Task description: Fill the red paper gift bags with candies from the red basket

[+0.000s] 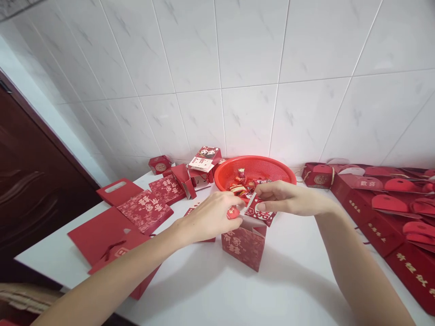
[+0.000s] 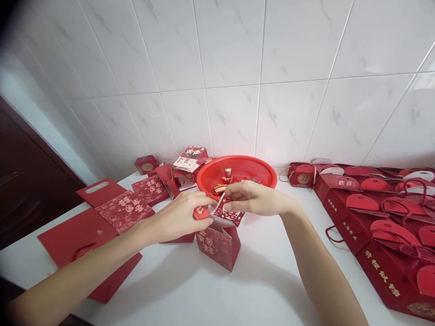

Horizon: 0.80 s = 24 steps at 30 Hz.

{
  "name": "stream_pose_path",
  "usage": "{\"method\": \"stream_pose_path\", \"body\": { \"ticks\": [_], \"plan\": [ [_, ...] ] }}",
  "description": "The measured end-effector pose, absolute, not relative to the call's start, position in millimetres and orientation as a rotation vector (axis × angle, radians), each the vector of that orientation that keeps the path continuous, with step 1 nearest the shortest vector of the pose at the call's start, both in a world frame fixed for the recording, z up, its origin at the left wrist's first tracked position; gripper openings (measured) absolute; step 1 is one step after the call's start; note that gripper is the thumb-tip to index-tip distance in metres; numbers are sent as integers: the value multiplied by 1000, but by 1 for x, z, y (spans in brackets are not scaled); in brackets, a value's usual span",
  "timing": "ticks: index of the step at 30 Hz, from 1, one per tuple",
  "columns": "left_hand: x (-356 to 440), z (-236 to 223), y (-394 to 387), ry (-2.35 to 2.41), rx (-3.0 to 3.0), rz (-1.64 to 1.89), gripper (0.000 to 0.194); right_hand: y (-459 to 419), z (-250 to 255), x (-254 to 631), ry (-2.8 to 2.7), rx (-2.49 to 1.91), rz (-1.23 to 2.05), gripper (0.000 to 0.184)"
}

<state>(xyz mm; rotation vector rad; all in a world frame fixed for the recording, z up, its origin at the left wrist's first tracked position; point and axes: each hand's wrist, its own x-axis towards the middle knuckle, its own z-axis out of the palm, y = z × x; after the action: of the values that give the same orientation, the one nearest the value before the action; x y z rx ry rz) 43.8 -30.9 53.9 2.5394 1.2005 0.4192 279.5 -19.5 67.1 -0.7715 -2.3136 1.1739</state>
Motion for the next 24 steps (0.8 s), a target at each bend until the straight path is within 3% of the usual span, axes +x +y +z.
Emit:
{"method": "stream_pose_path", "body": {
  "ticks": [3, 15, 24],
  "plan": [
    [43, 58, -33, 1120, 2522, 397, 12, -20, 65, 278, -2344, -794, 1123, 22],
    [35, 51, -24, 1147, 2345, 390, 72, -15, 52, 272, -2339, -956, 1038, 21],
    [34, 50, -26, 1150, 2427, 410, 78, -16, 55, 270, -2350, -1033, 955, 22]
  ]
}}
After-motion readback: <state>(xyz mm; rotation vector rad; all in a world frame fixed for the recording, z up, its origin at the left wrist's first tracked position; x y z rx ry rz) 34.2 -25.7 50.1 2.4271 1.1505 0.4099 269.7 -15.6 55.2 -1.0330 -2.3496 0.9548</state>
